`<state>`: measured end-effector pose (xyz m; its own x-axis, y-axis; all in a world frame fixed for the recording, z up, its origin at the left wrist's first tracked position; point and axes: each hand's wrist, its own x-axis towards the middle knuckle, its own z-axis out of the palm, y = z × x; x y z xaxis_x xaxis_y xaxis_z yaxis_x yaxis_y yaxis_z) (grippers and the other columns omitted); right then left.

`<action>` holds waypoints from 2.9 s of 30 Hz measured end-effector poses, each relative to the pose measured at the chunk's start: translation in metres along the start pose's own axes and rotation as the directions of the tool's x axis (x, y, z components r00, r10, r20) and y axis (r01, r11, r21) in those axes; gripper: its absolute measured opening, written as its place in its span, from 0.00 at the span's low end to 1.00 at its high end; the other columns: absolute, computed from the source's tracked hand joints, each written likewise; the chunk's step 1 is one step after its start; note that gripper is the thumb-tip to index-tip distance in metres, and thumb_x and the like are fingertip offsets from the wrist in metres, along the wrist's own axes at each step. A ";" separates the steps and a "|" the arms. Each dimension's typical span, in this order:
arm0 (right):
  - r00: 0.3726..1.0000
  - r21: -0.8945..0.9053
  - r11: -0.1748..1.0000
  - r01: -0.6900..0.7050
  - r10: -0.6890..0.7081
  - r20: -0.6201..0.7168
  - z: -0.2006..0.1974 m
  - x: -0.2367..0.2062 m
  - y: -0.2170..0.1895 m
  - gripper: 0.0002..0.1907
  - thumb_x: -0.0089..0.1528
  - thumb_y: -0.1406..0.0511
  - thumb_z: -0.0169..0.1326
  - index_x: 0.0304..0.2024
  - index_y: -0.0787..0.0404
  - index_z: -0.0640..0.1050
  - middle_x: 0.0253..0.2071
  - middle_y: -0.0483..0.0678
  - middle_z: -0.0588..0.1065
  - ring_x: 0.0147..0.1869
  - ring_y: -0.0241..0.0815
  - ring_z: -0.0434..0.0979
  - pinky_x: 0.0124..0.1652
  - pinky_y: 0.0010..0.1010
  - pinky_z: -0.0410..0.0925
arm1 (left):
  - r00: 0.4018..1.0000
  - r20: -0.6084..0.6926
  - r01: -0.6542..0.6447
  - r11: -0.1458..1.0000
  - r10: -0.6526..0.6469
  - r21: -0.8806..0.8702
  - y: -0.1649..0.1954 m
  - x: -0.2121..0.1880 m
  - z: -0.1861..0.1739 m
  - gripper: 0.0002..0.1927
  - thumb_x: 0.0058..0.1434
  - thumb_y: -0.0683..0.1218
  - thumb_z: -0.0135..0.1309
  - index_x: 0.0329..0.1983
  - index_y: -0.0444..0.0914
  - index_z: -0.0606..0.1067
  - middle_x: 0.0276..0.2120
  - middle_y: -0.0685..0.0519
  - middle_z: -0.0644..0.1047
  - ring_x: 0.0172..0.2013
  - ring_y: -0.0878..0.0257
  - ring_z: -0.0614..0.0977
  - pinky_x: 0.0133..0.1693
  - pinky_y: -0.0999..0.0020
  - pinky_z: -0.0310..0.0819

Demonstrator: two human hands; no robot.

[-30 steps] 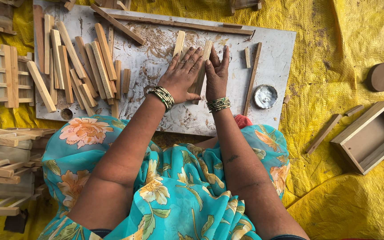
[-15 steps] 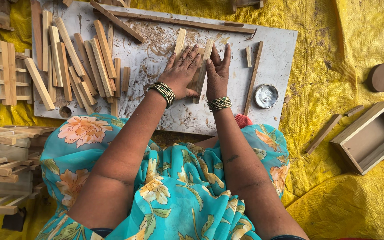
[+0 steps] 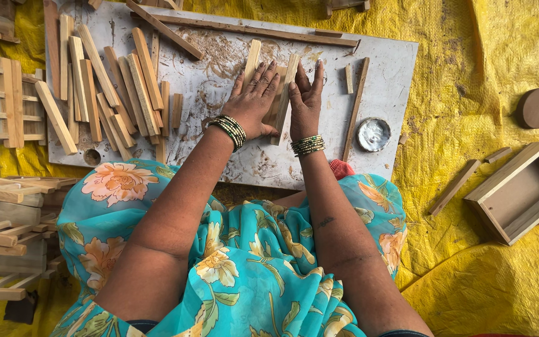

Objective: The person sits on the ground and assembles small wooden furniture pieces, picking wooden sticks and slats one at a time and fitting them into partially built miniature chair-like frames on a board, occasionally reaching into a small metal dish before placing parts.

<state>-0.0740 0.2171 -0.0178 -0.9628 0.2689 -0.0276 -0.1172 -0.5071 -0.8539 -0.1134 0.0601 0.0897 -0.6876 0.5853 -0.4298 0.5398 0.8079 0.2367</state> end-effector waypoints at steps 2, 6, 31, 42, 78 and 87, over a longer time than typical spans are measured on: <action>1.000 -0.013 1.000 0.004 -0.004 0.000 0.000 0.001 0.001 0.45 0.70 0.74 0.51 0.79 0.47 0.41 0.78 0.58 0.58 0.80 0.46 0.60 0.71 0.38 0.63 | 1.000 0.000 0.004 1.000 -0.004 -0.001 -0.001 -0.001 0.000 0.71 0.44 0.75 0.64 0.79 0.44 0.36 0.78 0.54 0.34 0.77 0.59 0.36 0.74 0.49 0.31; 1.000 -0.005 1.000 0.010 -0.010 0.003 0.000 0.001 0.001 0.45 0.70 0.74 0.51 0.79 0.47 0.41 0.78 0.58 0.58 0.80 0.47 0.60 0.71 0.38 0.63 | 1.000 -0.006 0.003 1.000 -0.003 0.001 -0.002 0.000 0.001 0.72 0.43 0.75 0.63 0.79 0.45 0.36 0.78 0.55 0.34 0.76 0.60 0.36 0.74 0.48 0.29; 1.000 -0.010 1.000 -0.019 0.019 -0.011 0.009 -0.001 -0.005 0.46 0.70 0.71 0.53 0.79 0.48 0.40 0.76 0.59 0.60 0.77 0.50 0.64 0.70 0.42 0.67 | 0.998 -0.018 -0.060 0.986 0.064 0.157 0.008 0.007 -0.018 0.73 0.37 0.72 0.68 0.80 0.52 0.39 0.78 0.62 0.40 0.76 0.56 0.36 0.70 0.33 0.33; 0.999 -0.033 0.999 -0.034 0.033 -0.028 0.008 0.001 -0.005 0.46 0.69 0.71 0.53 0.79 0.48 0.39 0.76 0.59 0.60 0.77 0.50 0.65 0.69 0.42 0.67 | 0.998 -0.006 -0.065 0.987 0.067 0.149 0.007 0.007 -0.020 0.73 0.35 0.72 0.70 0.79 0.52 0.41 0.79 0.63 0.39 0.76 0.52 0.33 0.68 0.26 0.27; 0.998 0.001 0.998 -0.056 0.056 -0.038 0.006 0.001 0.002 0.46 0.69 0.73 0.53 0.79 0.48 0.40 0.76 0.58 0.60 0.77 0.50 0.64 0.70 0.42 0.66 | 0.998 0.013 -0.056 0.991 0.055 0.120 0.005 0.008 -0.019 0.75 0.34 0.72 0.70 0.79 0.54 0.40 0.78 0.65 0.37 0.76 0.51 0.33 0.68 0.25 0.27; 0.998 -0.007 0.998 -0.055 0.054 -0.041 0.007 0.001 0.002 0.47 0.68 0.72 0.53 0.79 0.48 0.40 0.76 0.58 0.60 0.77 0.50 0.65 0.69 0.42 0.66 | 0.998 0.039 -0.050 0.991 0.046 0.121 0.005 0.008 -0.020 0.75 0.33 0.73 0.69 0.79 0.55 0.38 0.78 0.65 0.36 0.76 0.50 0.32 0.67 0.25 0.27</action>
<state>-0.0769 0.2112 -0.0159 -0.9569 0.2742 -0.0953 -0.0625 -0.5151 -0.8548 -0.1262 0.0698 0.1052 -0.6425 0.6188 -0.4520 0.6285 0.7630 0.1510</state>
